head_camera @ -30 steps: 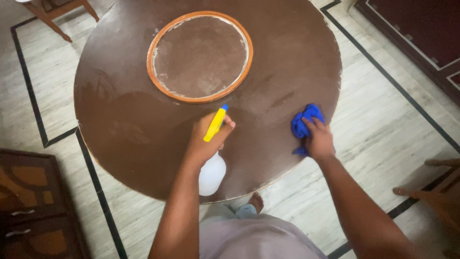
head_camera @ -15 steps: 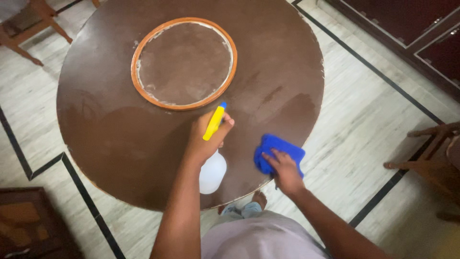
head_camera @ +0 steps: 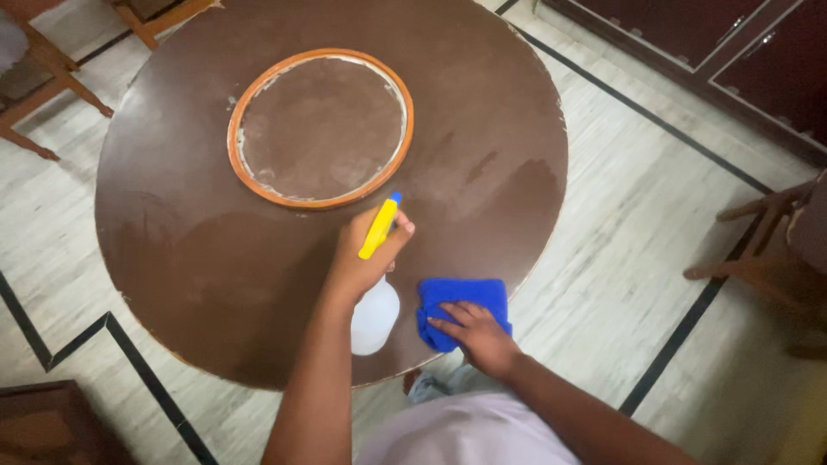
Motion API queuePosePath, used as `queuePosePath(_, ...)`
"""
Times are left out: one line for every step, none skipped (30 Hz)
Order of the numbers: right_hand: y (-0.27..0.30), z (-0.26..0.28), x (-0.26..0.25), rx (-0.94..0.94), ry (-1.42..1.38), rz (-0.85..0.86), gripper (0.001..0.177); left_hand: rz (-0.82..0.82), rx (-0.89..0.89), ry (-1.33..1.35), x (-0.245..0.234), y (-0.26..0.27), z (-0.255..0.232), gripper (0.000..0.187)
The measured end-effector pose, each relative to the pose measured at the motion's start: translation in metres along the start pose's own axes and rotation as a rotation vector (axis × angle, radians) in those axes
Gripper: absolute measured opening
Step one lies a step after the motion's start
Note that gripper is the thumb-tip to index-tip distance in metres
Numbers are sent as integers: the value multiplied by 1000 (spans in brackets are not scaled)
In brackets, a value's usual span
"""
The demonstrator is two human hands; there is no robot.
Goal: The person sprays liquid from a bottle onto a round table and a circular mirror, then wipes the surface with a cloth.
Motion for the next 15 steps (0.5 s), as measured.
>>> queuePosePath(-1,3,3,-41,16,-46,80,13,8,0,-2,1,1,18)
queuePosePath(-5,3,5,-83,35,-90,74,25,16,3,-3,0,1,18)
queuePosePath(-6,5,5,-125,55,-135,69,36,24,7,-4,0,1,18)
queuePosePath(-9,3,4,-137,60,-116,69,31,19,-10,-4,-3,0,18)
queuePosePath(-14,2,1,-149,66,-96,70,26,14,-27,-5,-5,-2,18)
queuePosePath(-15,4,0,-158,65,-70,70,22,0,-45,-5,-3,-2,18)
queuePosePath(-18,4,-1,-124,45,-44,71,18,5,-30,-7,-3,-3,17)
queuePosePath(-22,3,-4,-92,28,-17,73,11,10,-14,-8,-4,-3,17)
queuePosePath(-25,2,-6,-60,10,10,74,4,15,3,-9,-5,-3,16)
queuePosePath(-30,1,-9,-71,43,-7,76,-4,22,21,-9,-7,-4,16)
queuePosePath(-36,-1,-11,-81,75,-24,77,-12,29,39,-9,-8,-5,16)
queuePosePath(-40,-4,-13,-93,108,-38,79,-22,35,58,-8,-9,-5,16)
queuePosePath(-44,-8,-14,-73,87,-38,79,-32,34,57,-8,-10,-5,16)
queuePosePath(-50,-13,-15,-54,68,-37,79,-44,34,58,-8,-12,-5,16)
queuePosePath(-54,-18,-15,-35,49,-36,79,-55,34,58,-8,-14,-5,16)
Point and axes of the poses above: each hand's wrist, its own y-axis away from the middle knuckle, its own x-axis out of the palm, z = x × y, the point moved 3 cm from there along -y, towards the middle knuckle, and after that the axes turned 3 degrees about -y, right-handed, at the moved point
